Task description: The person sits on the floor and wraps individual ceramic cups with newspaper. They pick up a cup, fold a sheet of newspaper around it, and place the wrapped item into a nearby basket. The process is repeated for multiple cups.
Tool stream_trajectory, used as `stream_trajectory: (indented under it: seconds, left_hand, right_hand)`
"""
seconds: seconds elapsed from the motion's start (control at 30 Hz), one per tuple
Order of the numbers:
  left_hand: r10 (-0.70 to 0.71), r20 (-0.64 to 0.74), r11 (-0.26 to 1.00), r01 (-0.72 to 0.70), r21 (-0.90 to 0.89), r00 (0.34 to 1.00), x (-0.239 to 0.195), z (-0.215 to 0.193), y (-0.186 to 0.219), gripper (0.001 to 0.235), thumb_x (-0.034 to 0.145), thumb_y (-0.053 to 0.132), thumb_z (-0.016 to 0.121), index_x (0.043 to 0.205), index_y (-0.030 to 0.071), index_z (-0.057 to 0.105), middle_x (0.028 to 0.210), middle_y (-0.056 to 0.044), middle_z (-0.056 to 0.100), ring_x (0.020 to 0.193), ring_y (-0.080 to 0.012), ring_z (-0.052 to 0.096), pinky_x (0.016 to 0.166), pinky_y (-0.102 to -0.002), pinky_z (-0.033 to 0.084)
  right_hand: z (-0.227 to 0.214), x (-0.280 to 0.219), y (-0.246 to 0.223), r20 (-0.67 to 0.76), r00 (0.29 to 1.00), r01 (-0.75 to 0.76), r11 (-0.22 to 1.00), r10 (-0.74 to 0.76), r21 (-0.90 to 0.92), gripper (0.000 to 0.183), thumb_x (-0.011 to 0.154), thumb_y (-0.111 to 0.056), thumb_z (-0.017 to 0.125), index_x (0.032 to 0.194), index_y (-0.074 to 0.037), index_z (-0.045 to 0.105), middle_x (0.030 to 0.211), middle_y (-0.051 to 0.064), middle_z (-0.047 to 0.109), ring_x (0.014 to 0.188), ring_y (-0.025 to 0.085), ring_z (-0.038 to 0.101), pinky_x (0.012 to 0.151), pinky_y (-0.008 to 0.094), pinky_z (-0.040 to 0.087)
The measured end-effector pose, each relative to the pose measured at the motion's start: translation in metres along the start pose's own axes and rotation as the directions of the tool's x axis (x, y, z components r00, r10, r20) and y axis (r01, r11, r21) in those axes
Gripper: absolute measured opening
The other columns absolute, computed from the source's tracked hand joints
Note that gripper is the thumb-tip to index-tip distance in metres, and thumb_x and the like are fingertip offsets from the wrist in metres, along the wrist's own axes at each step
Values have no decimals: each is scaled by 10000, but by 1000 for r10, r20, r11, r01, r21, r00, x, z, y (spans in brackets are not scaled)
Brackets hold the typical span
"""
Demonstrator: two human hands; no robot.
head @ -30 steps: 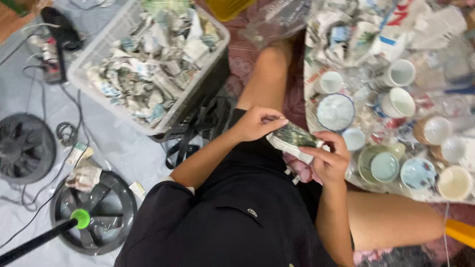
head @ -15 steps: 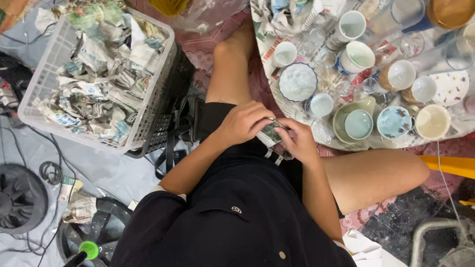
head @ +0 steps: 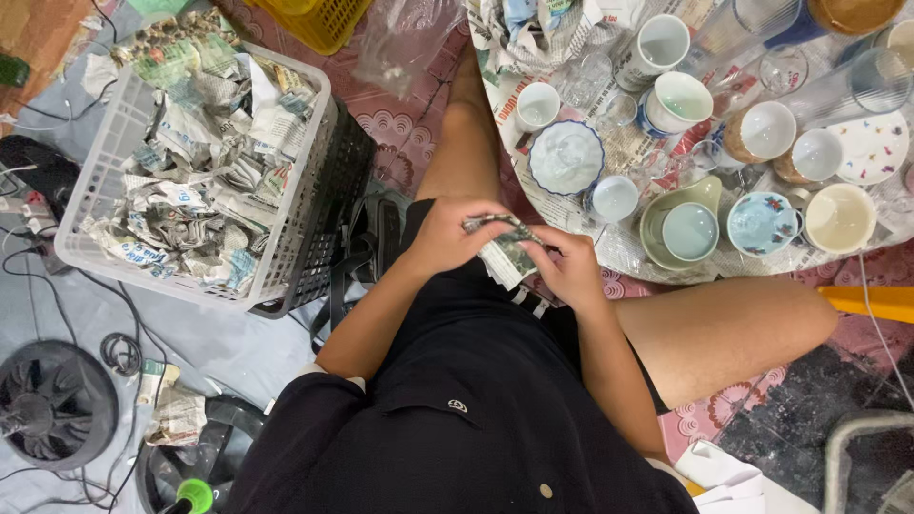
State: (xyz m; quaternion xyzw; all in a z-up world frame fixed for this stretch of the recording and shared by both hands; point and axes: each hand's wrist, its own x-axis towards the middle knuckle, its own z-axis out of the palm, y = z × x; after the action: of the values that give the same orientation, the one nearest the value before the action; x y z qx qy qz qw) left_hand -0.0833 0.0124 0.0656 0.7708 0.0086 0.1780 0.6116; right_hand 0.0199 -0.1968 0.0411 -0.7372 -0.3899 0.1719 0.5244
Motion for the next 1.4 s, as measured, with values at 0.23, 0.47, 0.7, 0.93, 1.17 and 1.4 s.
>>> stream_trajectory:
  seconds: [0.23, 0.47, 0.7, 0.93, 1.17, 1.4]
  left_hand:
    - [-218, 89, 817, 232, -528, 972, 0, 21, -18, 399, 915, 113, 704, 1288, 46, 580, 1101, 38, 711, 979, -38, 674, 854, -211, 567]
    - [-234, -45, 936, 212, -281, 971, -8, 36, -51, 208, 1048, 133, 663, 1133, -44, 731, 926, -27, 755, 824, -34, 634, 715, -224, 524]
    - [-225, -55, 947, 205, -248, 973, -9, 37, -50, 262, 1036, 177, 623, 1222, -2, 664, 937, 1, 721, 813, -22, 627, 718, -224, 530]
    - [-179, -84, 972, 163, -166, 980, 1, 27, -36, 277, 1072, 191, 649, 1287, 21, 693, 1043, -58, 754, 933, -78, 660, 842, -254, 555]
    - [315, -17, 734, -232, 638, 949, 6, 20, -2, 714, 860, 393, 809, 1457, 142, 509, 1549, -116, 483, 1469, -301, 422, 1217, -567, 285]
    - [157, 246, 813, -266, 518, 957, 7, 25, -7, 814, 825, 284, 819, 1540, 130, 461, 1405, -95, 615, 1343, -267, 568, 1192, -656, 253]
  right_hand:
    - [14, -4, 25, -268, 952, -88, 973, 145, 213, 162, 962, -36, 726, 1107, 36, 719, 844, 20, 736, 726, 20, 584, 648, 185, 464]
    - [19, -6, 38, -308, 939, -109, 981, 154, 159, 157, 970, -50, 759, 869, 49, 692, 704, -19, 595, 642, 13, 479, 553, 214, 367]
    - [18, -3, 26, -294, 945, -115, 987, 144, 115, 174, 944, -68, 751, 823, 39, 687, 591, -2, 594, 529, 29, 492, 488, 236, 375]
    - [21, -5, 37, -240, 969, 65, 998, -57, 26, 146, 965, -83, 723, 904, 36, 664, 750, 43, 633, 654, 48, 553, 594, 234, 432]
    - [17, 2, 41, -283, 940, -153, 977, 191, 148, 132, 1022, -114, 691, 991, 13, 706, 790, 21, 670, 687, 66, 558, 610, 237, 452]
    - [6, 2, 25, -175, 966, 203, 978, -191, 50, 66, 924, -10, 709, 974, 27, 688, 946, 115, 689, 948, 247, 620, 873, 361, 492]
